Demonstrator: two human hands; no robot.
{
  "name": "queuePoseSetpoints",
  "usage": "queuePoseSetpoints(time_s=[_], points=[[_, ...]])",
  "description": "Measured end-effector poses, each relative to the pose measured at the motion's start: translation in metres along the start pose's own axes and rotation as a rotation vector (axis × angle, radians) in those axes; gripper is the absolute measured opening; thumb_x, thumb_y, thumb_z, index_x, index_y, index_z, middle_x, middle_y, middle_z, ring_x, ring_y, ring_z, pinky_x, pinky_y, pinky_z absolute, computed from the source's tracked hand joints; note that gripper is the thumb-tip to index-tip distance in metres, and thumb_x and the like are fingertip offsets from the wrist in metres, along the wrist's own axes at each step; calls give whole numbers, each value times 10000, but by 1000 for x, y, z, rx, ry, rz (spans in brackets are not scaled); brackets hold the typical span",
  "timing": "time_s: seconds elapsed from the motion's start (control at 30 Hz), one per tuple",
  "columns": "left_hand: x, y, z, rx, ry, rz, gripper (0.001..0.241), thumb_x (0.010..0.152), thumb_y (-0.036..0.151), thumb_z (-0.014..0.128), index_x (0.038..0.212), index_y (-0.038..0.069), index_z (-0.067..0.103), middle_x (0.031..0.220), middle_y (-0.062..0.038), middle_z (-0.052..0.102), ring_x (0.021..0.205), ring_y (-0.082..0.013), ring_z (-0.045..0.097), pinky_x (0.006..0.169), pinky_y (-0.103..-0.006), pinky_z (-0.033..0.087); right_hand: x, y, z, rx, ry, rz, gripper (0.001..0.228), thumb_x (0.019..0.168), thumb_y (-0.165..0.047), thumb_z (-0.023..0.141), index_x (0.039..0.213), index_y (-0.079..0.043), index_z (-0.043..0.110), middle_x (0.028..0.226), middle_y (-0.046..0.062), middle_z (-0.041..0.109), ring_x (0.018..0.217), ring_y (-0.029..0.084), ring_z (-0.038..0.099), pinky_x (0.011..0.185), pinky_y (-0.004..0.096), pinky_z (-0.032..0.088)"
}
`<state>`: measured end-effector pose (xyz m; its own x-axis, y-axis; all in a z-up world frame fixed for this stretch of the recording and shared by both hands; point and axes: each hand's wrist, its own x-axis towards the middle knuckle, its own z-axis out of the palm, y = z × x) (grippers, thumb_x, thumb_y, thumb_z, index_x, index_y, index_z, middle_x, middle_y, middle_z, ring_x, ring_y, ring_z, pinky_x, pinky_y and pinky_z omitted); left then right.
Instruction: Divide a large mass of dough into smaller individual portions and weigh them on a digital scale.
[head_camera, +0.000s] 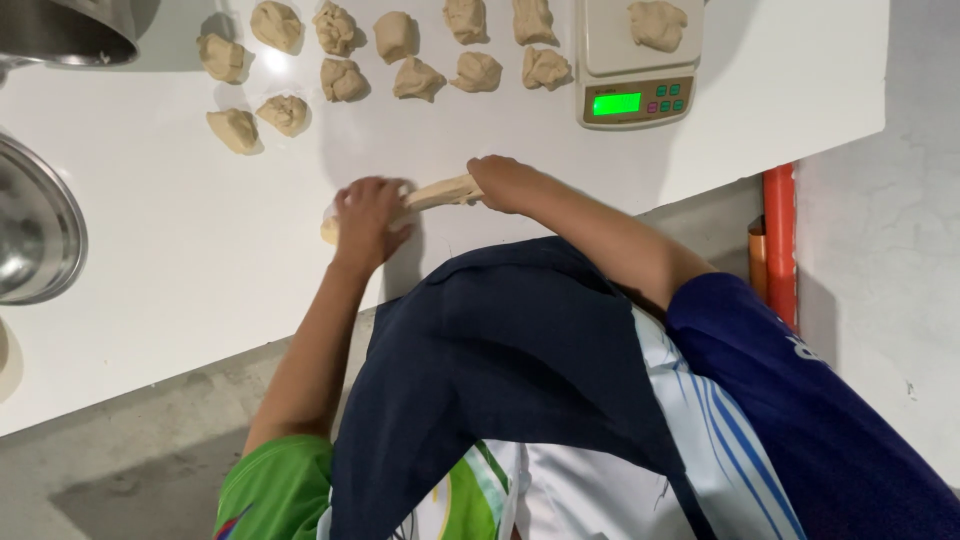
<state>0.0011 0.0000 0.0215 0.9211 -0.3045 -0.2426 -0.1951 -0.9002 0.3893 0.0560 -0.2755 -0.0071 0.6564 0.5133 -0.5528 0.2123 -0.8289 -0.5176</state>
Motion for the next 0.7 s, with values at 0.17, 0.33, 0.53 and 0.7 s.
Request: queuePoseSetpoints(time_s=[0.17, 0.33, 0.53, 0.7], points=[[47, 59, 8, -346, -20, 204, 846, 714, 336, 844, 1425, 65, 475, 1155, -214, 667, 1099, -412, 608, 928, -513, 461, -29, -49, -66, -78, -28, -133, 366, 822, -140, 787, 1155, -80, 649, 1132, 159, 681, 1105, 366, 636, 920, 492, 508], [61, 42, 41, -384, -296, 83, 508, 831, 331, 779, 1213, 46, 606, 1023, -213, 721, 1003, -412, 671, 870, -504, 530, -44, 84, -107, 2, 532, -131, 585, 808, -110, 837, 1350, -116, 618, 1352, 126, 600, 1229, 336, 573, 1049, 470, 454], [39, 38, 48, -382, -302, 108, 436, 780, 328, 768, 1112, 61, 679, 985, -208, 723, 958, -410, 682, 841, -511, 538, -57, 168, -148, -286, 775, 294, 635, 735, -47, 798, 1336, -65, 596, 1306, 295, 516, 1193, 513, 510, 930, 558, 480], [29, 36, 65, -323, -286, 132, 415, 760, 338, 776, 1072, 80, 686, 945, -190, 730, 932, -400, 690, 822, -520, 537, -34, 116, -137, -41, 845, 235, 403, 895, 7, 718, 1255, -88, 561, 1229, 200, 545, 1152, 413, 584, 979, 473, 500]])
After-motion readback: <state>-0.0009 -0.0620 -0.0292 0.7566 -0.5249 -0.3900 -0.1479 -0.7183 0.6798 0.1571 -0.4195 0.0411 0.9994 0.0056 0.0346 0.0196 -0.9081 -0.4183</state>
